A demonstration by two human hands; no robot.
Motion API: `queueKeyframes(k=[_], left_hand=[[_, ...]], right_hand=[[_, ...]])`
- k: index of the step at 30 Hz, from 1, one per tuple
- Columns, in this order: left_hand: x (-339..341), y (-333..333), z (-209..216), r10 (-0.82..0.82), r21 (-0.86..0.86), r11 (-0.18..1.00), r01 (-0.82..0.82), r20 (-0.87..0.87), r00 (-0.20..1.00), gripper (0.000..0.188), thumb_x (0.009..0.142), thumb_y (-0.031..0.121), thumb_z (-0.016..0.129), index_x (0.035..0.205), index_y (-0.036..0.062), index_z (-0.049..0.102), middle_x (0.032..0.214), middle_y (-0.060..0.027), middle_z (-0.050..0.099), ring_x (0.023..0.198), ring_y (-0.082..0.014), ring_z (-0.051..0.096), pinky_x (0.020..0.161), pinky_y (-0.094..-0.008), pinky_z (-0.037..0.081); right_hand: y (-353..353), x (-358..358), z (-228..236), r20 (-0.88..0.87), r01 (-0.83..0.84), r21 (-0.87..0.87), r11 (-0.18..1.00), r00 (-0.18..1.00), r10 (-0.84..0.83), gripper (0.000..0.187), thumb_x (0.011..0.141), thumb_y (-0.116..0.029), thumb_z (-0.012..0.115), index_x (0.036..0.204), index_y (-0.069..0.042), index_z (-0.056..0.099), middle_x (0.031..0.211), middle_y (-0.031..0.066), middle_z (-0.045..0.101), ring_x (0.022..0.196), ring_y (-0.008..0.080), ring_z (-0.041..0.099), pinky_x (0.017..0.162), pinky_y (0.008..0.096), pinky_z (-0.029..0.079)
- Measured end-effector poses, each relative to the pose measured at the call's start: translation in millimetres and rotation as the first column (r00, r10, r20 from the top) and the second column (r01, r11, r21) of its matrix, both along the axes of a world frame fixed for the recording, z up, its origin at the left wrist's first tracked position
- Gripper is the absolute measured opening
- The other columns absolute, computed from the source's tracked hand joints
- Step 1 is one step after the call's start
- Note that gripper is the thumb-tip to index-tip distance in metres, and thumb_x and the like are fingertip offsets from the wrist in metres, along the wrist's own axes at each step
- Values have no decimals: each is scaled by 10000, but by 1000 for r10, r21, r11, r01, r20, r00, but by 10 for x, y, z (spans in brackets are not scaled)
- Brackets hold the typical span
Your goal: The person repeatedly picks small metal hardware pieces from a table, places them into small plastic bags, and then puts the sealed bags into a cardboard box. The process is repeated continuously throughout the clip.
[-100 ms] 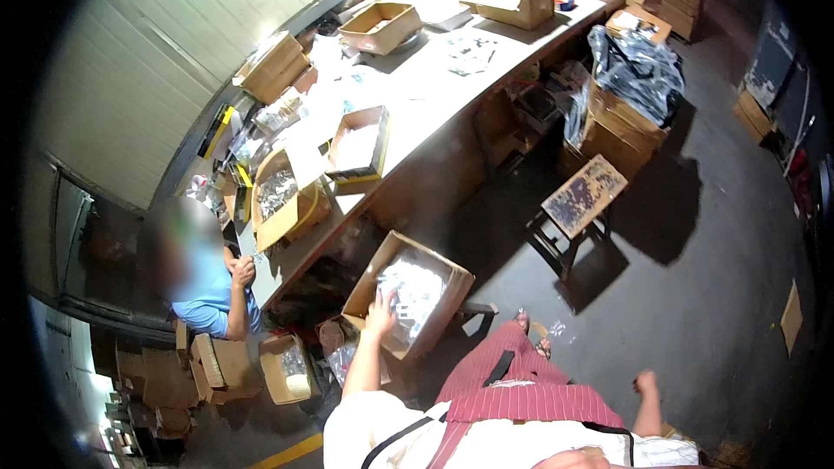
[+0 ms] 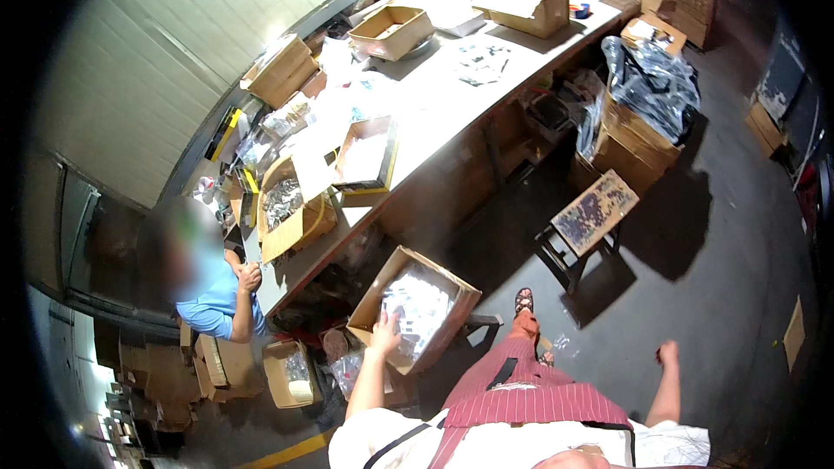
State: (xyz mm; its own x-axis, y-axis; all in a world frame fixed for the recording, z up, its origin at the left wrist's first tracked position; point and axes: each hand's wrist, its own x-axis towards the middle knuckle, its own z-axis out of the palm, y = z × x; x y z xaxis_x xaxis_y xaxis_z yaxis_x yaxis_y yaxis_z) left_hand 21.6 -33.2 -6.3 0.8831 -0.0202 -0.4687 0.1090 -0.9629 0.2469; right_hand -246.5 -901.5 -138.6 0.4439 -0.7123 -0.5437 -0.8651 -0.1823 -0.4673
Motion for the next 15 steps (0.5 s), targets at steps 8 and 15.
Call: queueKeyframes(k=[8,15], left_hand=[[1288,-633,918,167,-91,985,-149,242,956,299,919,307,595,1044,86,752,944,-198,730,912,-399,713,831,-483,571],[3144,-871,1768,332,-447,894,28,704,627,204,954,190,592,1065,104,740,952,-187,722,899,-381,706,796,-440,562]], right_hand=[[580,3070,255,165,-460,125,879,884,438,105,863,-54,649,937,-17,713,714,81,671,560,174,624,494,323,492],[2641,4733,1388,400,-793,348,501,608,685,188,948,-134,638,1056,2,709,848,45,695,761,128,636,691,293,517]])
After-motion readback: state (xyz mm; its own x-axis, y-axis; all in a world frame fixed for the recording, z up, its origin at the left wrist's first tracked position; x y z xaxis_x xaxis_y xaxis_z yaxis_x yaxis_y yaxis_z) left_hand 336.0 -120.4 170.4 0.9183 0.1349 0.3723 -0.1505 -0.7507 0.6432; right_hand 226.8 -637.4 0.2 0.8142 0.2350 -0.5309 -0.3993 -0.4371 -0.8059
